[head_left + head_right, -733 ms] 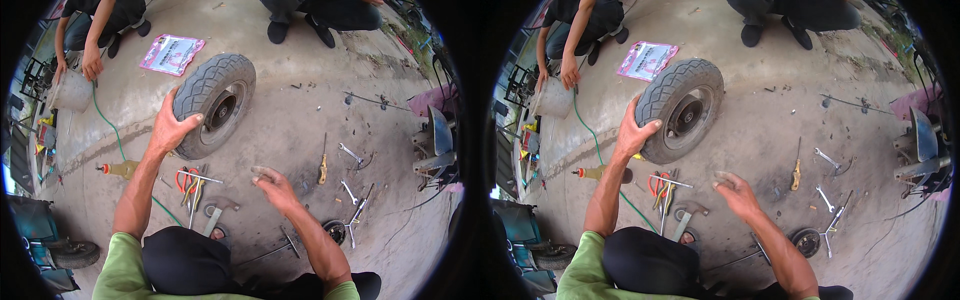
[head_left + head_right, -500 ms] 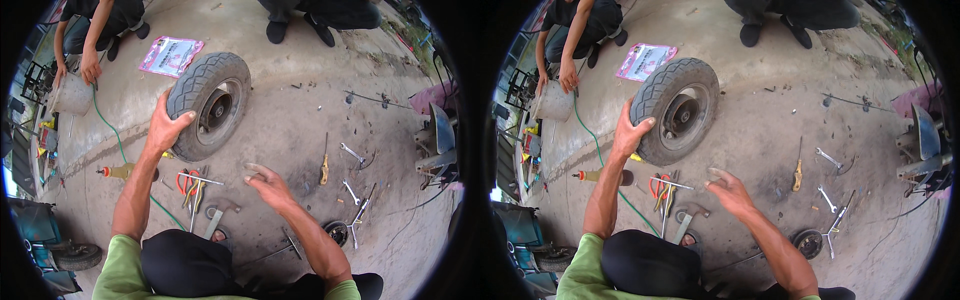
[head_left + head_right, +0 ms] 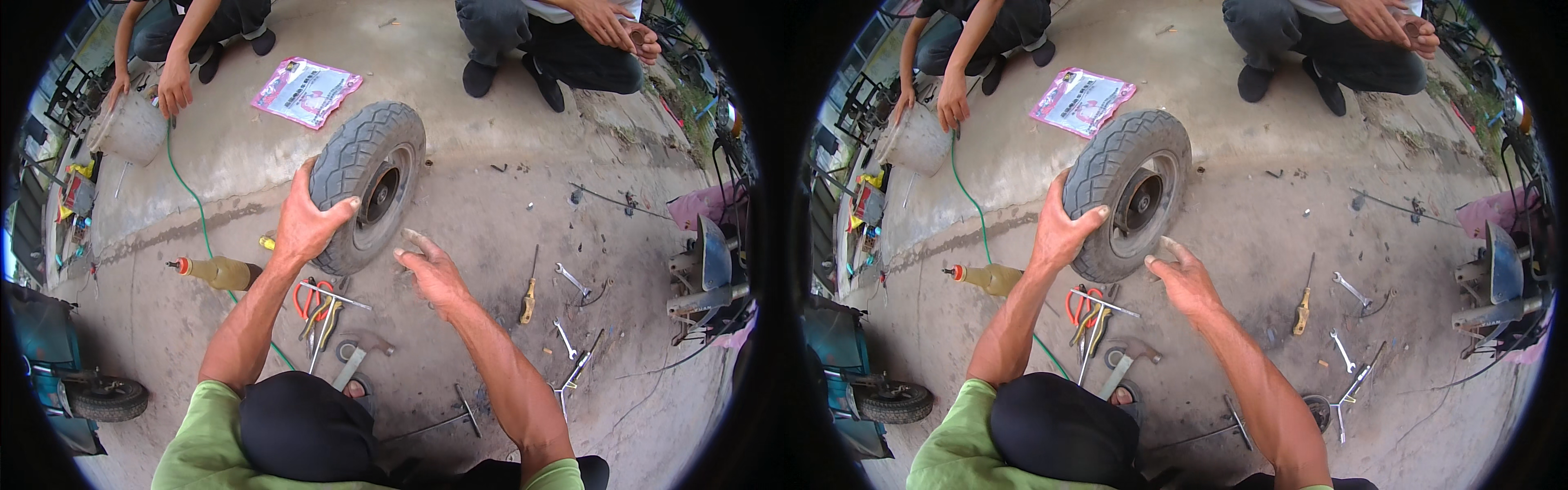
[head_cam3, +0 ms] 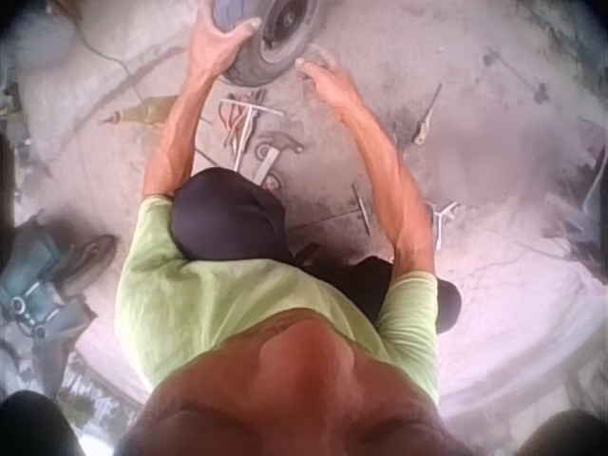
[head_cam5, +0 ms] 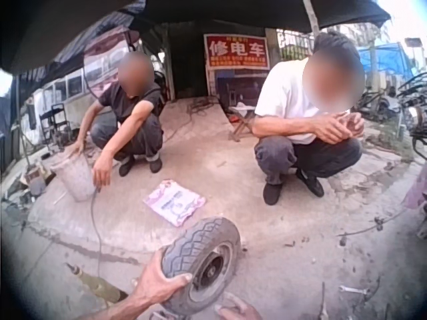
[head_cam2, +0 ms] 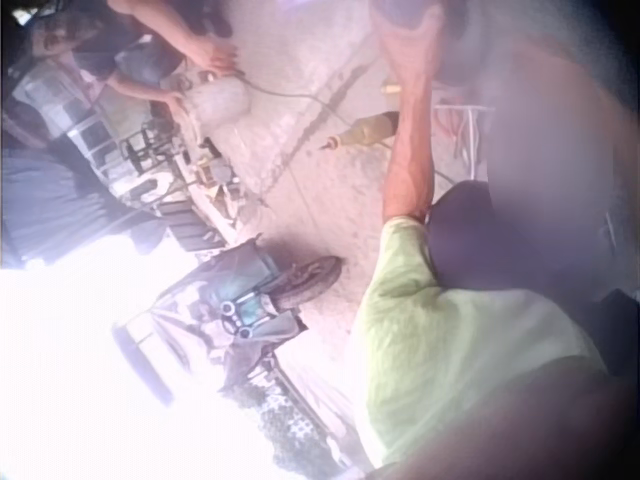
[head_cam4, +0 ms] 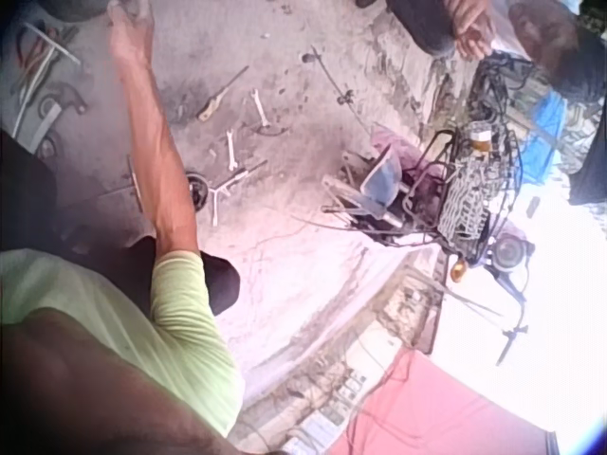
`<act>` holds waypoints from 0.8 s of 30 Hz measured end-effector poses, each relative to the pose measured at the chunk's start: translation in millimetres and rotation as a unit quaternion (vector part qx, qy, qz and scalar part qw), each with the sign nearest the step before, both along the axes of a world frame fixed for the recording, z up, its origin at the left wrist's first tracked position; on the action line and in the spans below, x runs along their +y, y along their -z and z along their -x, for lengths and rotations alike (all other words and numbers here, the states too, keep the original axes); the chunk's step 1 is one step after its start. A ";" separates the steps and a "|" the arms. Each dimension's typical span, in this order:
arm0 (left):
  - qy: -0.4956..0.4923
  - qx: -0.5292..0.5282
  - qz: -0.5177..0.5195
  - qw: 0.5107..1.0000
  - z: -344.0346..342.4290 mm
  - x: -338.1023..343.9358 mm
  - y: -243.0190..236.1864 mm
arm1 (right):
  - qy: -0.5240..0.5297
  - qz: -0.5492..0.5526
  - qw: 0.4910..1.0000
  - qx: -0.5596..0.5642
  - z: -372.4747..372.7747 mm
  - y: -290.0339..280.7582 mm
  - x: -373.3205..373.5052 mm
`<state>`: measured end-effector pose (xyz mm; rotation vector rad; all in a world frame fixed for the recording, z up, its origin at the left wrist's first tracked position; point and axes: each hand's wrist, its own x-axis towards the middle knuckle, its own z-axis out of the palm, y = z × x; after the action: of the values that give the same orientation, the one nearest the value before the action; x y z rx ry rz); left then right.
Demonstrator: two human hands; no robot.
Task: The person removes a bearing from a motorcycle wheel hub, then uses a hammer to install a new bearing into the hub. The person then places a washer over the bearing.
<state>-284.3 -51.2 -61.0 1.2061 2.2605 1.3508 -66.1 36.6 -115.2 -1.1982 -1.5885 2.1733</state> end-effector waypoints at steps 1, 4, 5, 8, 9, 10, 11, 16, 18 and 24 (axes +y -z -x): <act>0.002 0.002 -0.004 1.000 -2.3 -1.0 1.1 | -0.001 -0.008 1.000 -0.003 5.4 0.4 3.6; -0.001 0.014 -0.012 1.000 -3.7 -7.8 2.7 | -0.002 -0.017 1.000 0.005 23.4 4.9 4.3; -0.006 0.017 -0.014 1.000 -5.1 -9.3 5.2 | 0.002 -0.012 1.000 0.014 27.8 6.6 2.2; -0.014 0.005 0.006 1.000 -21.1 -10.7 0.8 | 0.053 0.043 0.997 0.026 32.0 -6.5 -0.6; -0.013 -0.001 0.010 1.000 -28.3 -11.8 -0.8 | 0.066 0.038 0.996 0.038 28.4 -15.5 -1.6; -0.014 -0.007 0.014 1.000 -34.2 -14.4 0.5 | 0.076 0.033 0.995 0.051 26.4 -24.3 -3.2; -0.014 0.015 0.036 0.999 -41.2 -18.2 4.4 | 0.078 -0.003 0.994 0.075 22.2 -31.2 -3.9; 0.073 -0.029 0.064 0.995 -79.9 -39.3 12.7 | 0.099 -0.129 0.985 0.054 1.2 -23.3 -4.2; 0.132 -0.051 0.058 0.988 -82.7 -46.7 20.9 | 0.100 -0.162 0.981 0.041 -10.7 -23.0 -8.3; 0.175 -0.258 0.003 0.950 -76.3 -55.7 57.9 | 0.094 -0.202 0.975 0.011 -42.0 -37.4 -16.2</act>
<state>-208.0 -106.8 -118.9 1.0343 1.6036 1.3232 -24.1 20.4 -77.8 -1.1339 -1.7198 1.6403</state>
